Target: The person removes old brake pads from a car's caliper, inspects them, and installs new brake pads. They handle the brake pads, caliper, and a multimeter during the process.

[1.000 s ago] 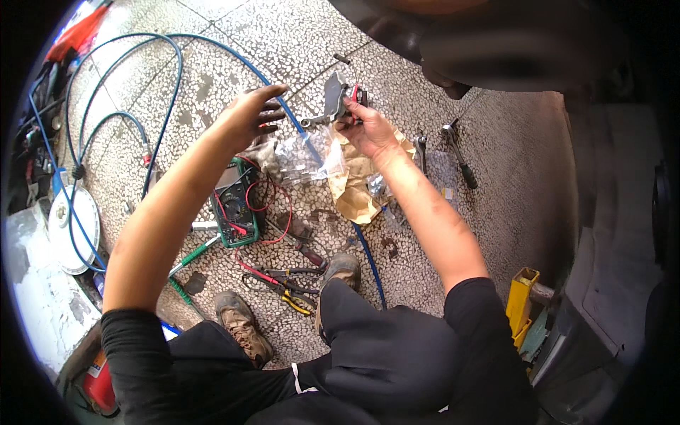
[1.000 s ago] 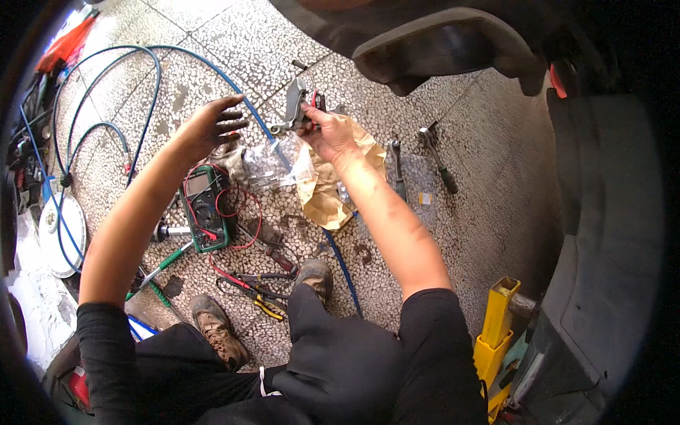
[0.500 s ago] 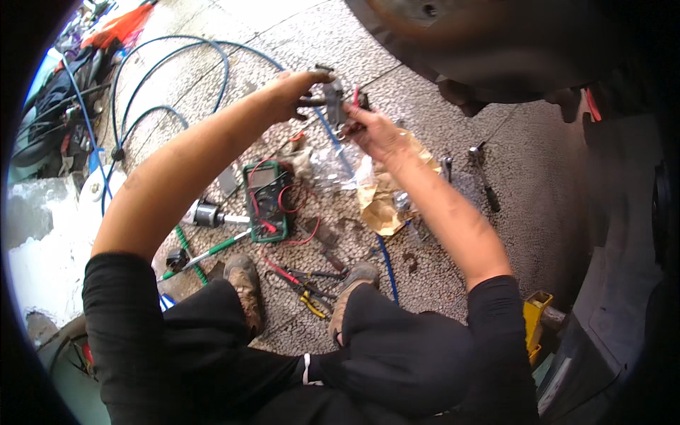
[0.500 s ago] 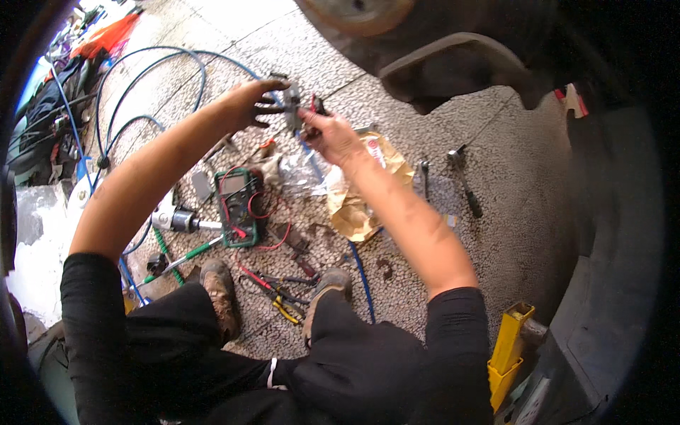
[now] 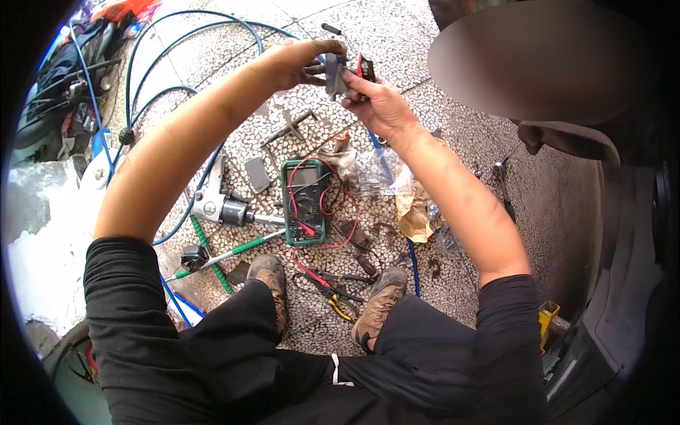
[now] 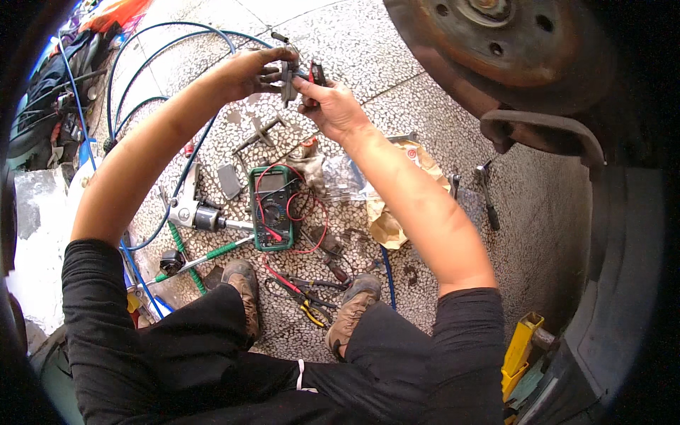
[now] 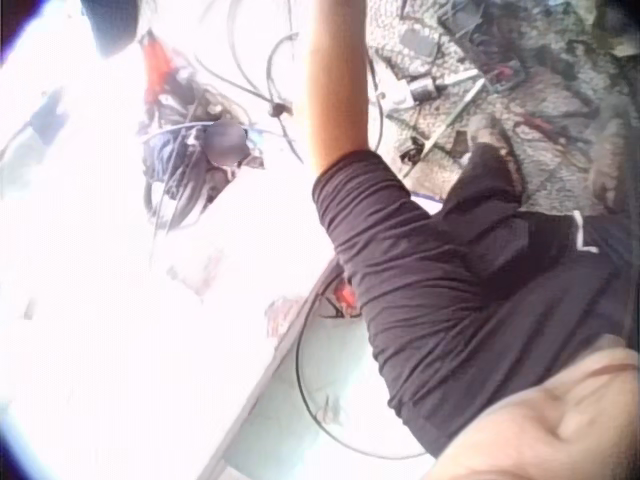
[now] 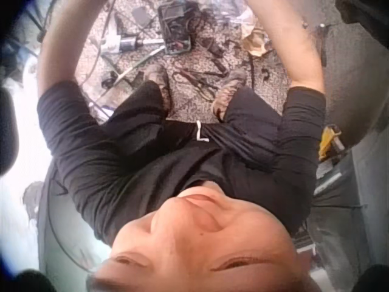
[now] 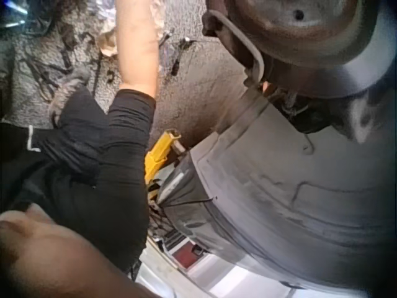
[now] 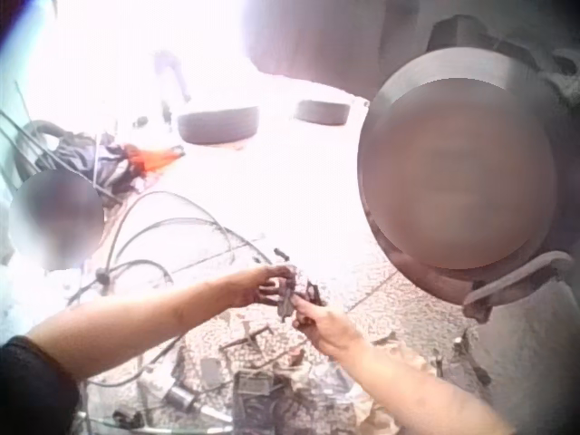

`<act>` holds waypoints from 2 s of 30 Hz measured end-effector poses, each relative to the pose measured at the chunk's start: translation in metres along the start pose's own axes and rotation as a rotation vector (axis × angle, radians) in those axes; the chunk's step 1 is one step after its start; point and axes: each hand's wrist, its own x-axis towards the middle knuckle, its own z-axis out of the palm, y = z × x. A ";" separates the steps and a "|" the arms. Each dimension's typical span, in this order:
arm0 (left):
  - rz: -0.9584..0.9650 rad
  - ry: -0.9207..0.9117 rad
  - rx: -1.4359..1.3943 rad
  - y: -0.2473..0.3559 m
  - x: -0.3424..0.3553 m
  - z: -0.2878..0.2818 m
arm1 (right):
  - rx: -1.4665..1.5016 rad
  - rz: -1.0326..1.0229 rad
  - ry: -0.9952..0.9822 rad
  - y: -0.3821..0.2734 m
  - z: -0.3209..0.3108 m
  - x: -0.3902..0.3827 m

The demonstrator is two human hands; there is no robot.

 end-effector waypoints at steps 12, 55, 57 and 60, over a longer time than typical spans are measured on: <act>0.012 0.133 0.235 -0.031 0.036 -0.075 | -0.276 0.059 0.223 0.048 -0.032 -0.006; 0.111 0.523 2.121 -0.123 0.170 -0.091 | -0.340 0.228 0.309 -0.027 -0.113 -0.188; 0.140 0.527 2.148 -0.120 0.172 -0.086 | -0.348 0.176 0.331 -0.026 -0.122 -0.192; 0.271 0.645 1.772 -0.114 0.168 -0.122 | -0.410 0.184 0.361 -0.036 -0.126 -0.199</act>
